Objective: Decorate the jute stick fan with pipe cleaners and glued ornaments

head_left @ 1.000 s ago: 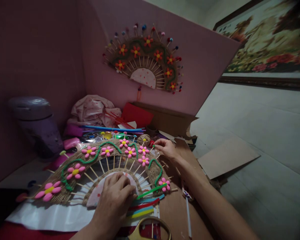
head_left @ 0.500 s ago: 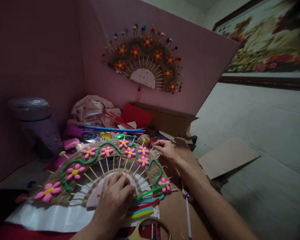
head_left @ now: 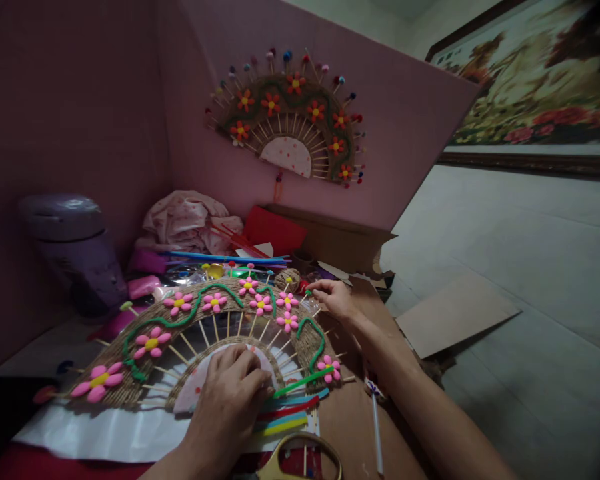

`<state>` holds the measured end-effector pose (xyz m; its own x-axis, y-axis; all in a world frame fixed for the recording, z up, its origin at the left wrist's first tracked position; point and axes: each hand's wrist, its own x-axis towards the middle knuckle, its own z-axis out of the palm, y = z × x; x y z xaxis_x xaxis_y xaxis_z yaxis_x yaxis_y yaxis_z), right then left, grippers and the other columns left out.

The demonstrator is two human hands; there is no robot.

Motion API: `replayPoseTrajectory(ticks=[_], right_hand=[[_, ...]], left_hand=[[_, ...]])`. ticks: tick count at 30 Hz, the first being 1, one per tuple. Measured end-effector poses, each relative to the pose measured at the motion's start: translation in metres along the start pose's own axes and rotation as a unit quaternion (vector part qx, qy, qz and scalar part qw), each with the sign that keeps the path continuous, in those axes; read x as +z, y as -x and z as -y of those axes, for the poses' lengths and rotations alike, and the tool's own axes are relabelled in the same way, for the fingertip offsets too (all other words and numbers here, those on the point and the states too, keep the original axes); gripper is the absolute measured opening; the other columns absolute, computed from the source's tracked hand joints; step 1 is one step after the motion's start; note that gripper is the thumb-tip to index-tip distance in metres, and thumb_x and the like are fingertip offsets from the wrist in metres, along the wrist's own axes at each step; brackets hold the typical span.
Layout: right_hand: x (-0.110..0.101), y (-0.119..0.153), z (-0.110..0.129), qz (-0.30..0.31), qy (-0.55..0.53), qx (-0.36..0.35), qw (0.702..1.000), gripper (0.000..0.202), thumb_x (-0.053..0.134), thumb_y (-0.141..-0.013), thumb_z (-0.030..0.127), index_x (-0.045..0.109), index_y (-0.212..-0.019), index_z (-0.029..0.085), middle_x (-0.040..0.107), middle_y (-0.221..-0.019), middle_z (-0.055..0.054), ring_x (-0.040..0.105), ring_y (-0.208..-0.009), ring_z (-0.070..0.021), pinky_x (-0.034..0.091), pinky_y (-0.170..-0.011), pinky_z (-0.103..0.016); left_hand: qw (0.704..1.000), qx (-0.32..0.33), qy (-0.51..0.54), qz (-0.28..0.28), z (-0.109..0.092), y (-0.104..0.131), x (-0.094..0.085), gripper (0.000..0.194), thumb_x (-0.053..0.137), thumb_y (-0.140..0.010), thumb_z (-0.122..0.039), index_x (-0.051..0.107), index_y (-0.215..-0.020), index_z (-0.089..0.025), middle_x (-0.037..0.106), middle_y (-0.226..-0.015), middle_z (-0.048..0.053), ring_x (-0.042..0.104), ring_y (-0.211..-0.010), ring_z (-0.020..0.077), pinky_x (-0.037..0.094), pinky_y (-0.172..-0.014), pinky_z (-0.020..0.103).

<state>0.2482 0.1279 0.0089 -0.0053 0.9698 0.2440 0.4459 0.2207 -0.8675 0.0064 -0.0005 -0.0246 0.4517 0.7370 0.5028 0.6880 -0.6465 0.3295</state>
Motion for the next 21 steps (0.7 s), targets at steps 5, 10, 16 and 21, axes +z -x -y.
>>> replayPoseTrajectory(ticks=[5,10,16,21], right_hand=[[-0.003,0.004,0.004,-0.009,0.012,-0.002,1.000,0.020,0.054,-0.064,0.023,0.070,-0.073,0.016,0.069,-0.074,-0.005,0.061,-0.067,-0.0165,0.047,-0.062,-0.028],[-0.005,0.006,0.004,-0.027,0.027,-0.009,0.999,0.018,0.055,-0.066,0.025,0.070,-0.073,0.017,0.070,-0.077,-0.006,0.062,-0.073,-0.0189,0.048,-0.067,-0.031],[-0.002,0.010,0.009,-0.029,0.028,-0.015,0.999,0.017,0.057,-0.067,0.027,0.070,-0.074,0.017,0.070,-0.078,-0.006,0.063,-0.075,-0.0196,0.048,-0.068,-0.031],[-0.002,0.016,0.017,-0.037,0.016,-0.047,0.998,0.014,0.062,-0.066,0.025,0.069,-0.074,0.018,0.068,-0.080,-0.006,0.062,-0.076,-0.0187,0.048,-0.071,-0.031]], left_hand=[[1.000,0.003,0.001,-0.004,0.001,0.000,0.001,0.014,0.050,-0.083,-0.019,0.061,-0.076,-0.020,0.057,-0.081,0.004,0.045,-0.086,0.0229,0.034,-0.076,0.041],[1.000,0.008,0.001,-0.009,0.003,0.002,0.003,0.012,0.050,-0.083,-0.019,0.061,-0.077,-0.020,0.058,-0.081,0.004,0.046,-0.087,0.0231,0.033,-0.077,0.042],[1.000,0.011,0.004,-0.004,0.002,0.001,0.002,0.013,0.049,-0.083,-0.018,0.060,-0.076,-0.020,0.057,-0.080,0.004,0.046,-0.085,0.0222,0.034,-0.075,0.041],[1.000,0.013,0.002,-0.006,0.002,-0.001,0.002,0.016,0.047,-0.084,-0.019,0.061,-0.076,-0.020,0.057,-0.080,0.004,0.046,-0.084,0.0222,0.034,-0.075,0.041]])
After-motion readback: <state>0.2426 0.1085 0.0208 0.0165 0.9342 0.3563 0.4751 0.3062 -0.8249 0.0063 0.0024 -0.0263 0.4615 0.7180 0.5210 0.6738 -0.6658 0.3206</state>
